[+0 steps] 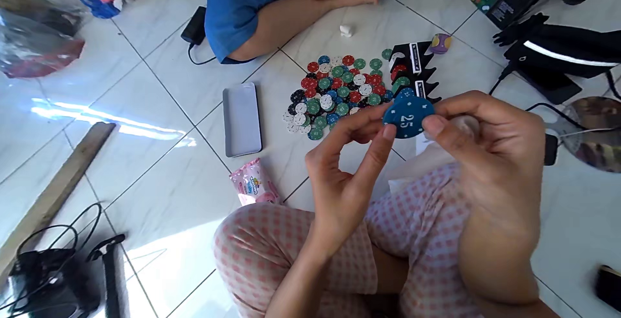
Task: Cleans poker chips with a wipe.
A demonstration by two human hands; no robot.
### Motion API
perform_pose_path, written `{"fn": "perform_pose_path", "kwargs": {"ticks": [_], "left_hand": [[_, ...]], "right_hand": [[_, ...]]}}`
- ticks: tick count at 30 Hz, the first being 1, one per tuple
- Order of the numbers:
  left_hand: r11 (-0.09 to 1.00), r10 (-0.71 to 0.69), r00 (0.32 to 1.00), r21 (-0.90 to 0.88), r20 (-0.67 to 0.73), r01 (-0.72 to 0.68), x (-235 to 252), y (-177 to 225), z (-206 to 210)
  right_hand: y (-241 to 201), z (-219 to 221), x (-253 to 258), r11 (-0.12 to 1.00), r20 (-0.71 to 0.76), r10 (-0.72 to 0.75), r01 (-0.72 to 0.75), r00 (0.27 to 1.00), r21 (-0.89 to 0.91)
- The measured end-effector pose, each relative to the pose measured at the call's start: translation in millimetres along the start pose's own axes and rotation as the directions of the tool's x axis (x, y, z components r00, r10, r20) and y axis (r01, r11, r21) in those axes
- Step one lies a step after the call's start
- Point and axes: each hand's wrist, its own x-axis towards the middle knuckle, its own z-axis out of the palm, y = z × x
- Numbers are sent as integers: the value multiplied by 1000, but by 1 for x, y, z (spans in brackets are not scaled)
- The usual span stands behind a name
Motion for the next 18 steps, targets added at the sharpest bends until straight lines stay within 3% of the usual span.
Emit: {"fn": "perform_pose_path", "kwargs": {"ticks": [3, 6, 11, 15, 18], "left_hand": [[999, -19, 992, 37, 121, 14, 0, -2, -2], [981, -75, 965, 191, 251, 27, -2, -8, 0], [926, -57, 968, 375, 246, -41, -3, -15, -1], [952, -74, 975, 305, 210, 7, 5, -11, -22], [982, -50, 994, 187, 99, 31, 8, -6, -37]], "right_hand": [[0, -1, 0, 1000, -17, -1, 1, 1000, 18], [1, 3, -1, 997, -26, 22, -20, 999, 72], [4, 10, -1, 996, -27, 34, -32, 999, 85], [10, 4, 5, 999, -117, 26, -23, 993, 22], [20, -13, 10, 1000, -185, -9, 9, 983, -2]]}}
